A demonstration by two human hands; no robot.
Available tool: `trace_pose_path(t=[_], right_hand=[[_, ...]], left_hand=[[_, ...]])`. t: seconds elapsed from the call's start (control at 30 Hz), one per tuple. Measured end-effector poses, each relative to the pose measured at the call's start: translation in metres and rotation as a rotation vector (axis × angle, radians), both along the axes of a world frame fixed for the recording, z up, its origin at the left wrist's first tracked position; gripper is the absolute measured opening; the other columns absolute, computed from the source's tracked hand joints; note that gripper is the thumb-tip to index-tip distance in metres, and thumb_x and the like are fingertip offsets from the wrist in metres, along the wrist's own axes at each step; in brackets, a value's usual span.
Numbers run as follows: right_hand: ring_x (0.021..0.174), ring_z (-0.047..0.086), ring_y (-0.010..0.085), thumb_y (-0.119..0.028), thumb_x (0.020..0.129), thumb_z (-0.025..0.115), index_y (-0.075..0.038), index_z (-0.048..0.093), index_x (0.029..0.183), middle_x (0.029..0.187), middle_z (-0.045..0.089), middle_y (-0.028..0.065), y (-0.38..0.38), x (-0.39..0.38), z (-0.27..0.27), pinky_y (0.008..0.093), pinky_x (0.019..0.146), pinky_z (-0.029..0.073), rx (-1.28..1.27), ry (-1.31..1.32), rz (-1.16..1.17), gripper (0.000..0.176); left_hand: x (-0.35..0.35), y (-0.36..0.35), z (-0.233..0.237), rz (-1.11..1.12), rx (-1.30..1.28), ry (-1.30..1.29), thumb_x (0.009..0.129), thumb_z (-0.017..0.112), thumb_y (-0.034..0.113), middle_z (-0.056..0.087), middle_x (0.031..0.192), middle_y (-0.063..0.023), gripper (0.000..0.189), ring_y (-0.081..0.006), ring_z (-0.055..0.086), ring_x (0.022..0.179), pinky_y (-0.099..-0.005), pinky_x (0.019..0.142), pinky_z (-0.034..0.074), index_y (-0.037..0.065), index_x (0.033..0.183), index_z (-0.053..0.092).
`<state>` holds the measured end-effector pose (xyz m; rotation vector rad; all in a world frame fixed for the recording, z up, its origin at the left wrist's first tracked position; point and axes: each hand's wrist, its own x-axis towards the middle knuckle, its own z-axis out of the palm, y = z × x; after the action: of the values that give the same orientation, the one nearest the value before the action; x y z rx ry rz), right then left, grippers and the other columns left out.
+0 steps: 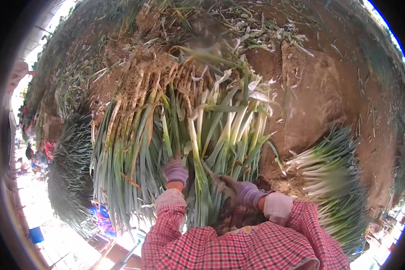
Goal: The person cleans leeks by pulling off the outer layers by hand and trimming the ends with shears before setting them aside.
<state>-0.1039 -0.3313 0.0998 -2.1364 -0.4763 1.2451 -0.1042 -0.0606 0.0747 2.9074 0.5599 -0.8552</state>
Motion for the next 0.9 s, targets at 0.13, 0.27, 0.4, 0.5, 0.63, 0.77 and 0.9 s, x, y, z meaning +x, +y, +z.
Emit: trace_pose_path(t=[0.13, 0.27, 0.4, 0.5, 0.63, 0.77, 0.9], right_hand=[[0.102, 0.062, 0.0365, -0.044, 0.085, 0.058, -0.023, 0.020, 0.147, 0.116, 0.060, 0.0206, 0.015, 0.025, -0.008, 0.0414, 0.083, 0.050, 0.043, -0.006, -0.238, 0.076], [0.109, 0.059, 0.0351, -0.043, 0.093, 0.046, -0.019, 0.024, 0.146, 0.119, 0.059, 0.0218, 0.032, 0.014, 0.006, 0.0388, 0.087, 0.049, -0.008, 0.030, -0.101, 0.062], [0.111, 0.058, 0.0355, -0.039, 0.092, 0.051, -0.016, 0.030, 0.144, 0.122, 0.057, 0.0228, 0.028, 0.027, -0.007, 0.0396, 0.091, 0.047, 0.135, -0.077, -0.191, 0.060], [0.110, 0.058, 0.0362, -0.038, 0.092, 0.051, -0.015, 0.034, 0.142, 0.121, 0.057, 0.0234, 0.036, 0.031, 0.020, 0.0405, 0.092, 0.047, 0.105, -0.027, -0.293, 0.057], [0.116, 0.056, 0.0311, -0.027, 0.082, 0.067, -0.014, 0.025, 0.146, 0.123, 0.058, 0.0202, 0.021, 0.019, 0.058, 0.0386, 0.092, 0.047, 0.080, 0.064, -0.039, 0.078], [0.113, 0.058, 0.0321, -0.031, 0.079, 0.070, -0.017, 0.024, 0.147, 0.122, 0.058, 0.0217, -0.001, 0.005, 0.067, 0.0397, 0.093, 0.046, 0.205, 0.064, -0.141, 0.083], [0.105, 0.062, 0.0340, -0.031, 0.073, 0.074, -0.018, 0.022, 0.148, 0.117, 0.060, 0.0215, -0.009, -0.014, 0.081, 0.0375, 0.084, 0.050, 0.143, 0.071, 0.055, 0.092]], left_hand=[[-0.017, -0.009, -0.026, 0.058, -0.278, -0.428, 0.080, 0.064, 0.041, 0.060, 0.115, -0.0214, 0.051, -0.0369, 0.056, 0.110, -0.0423, 0.092, 0.047, 0.015, 0.123, 0.054], [-0.008, -0.038, -0.058, 0.386, -0.375, -0.086, 0.076, 0.067, 0.045, 0.059, 0.115, -0.0238, 0.062, -0.0374, 0.054, 0.113, -0.0440, 0.092, 0.046, 0.013, 0.127, 0.050], [0.005, -0.034, -0.079, 0.457, -0.333, -0.122, 0.076, 0.066, 0.047, 0.060, 0.112, -0.0203, 0.064, -0.0362, 0.058, 0.109, -0.0441, 0.090, 0.047, 0.009, 0.124, 0.049], [-0.007, -0.019, -0.116, 0.450, -0.437, -0.124, 0.078, 0.064, 0.045, 0.061, 0.109, -0.0213, 0.063, -0.0356, 0.060, 0.105, -0.0414, 0.088, 0.049, 0.008, 0.127, 0.048], [-0.052, 0.013, -0.094, -0.069, -0.941, -0.048, 0.084, 0.056, 0.033, 0.063, 0.094, -0.0181, 0.048, -0.0327, 0.065, 0.078, -0.0429, 0.073, 0.053, 0.008, 0.124, 0.051], [-0.103, -0.023, 0.017, 1.308, -1.885, 0.222, 0.083, 0.050, 0.021, 0.051, 0.075, -0.0077, 0.043, -0.0229, 0.053, 0.056, -0.0409, 0.053, 0.049, 0.012, 0.126, 0.049], [-0.125, -0.045, 0.048, 1.525, -1.951, 0.200, 0.082, 0.047, 0.019, 0.045, 0.071, -0.0059, 0.050, -0.0202, 0.049, 0.056, -0.0372, 0.050, 0.045, 0.017, 0.131, 0.042]])
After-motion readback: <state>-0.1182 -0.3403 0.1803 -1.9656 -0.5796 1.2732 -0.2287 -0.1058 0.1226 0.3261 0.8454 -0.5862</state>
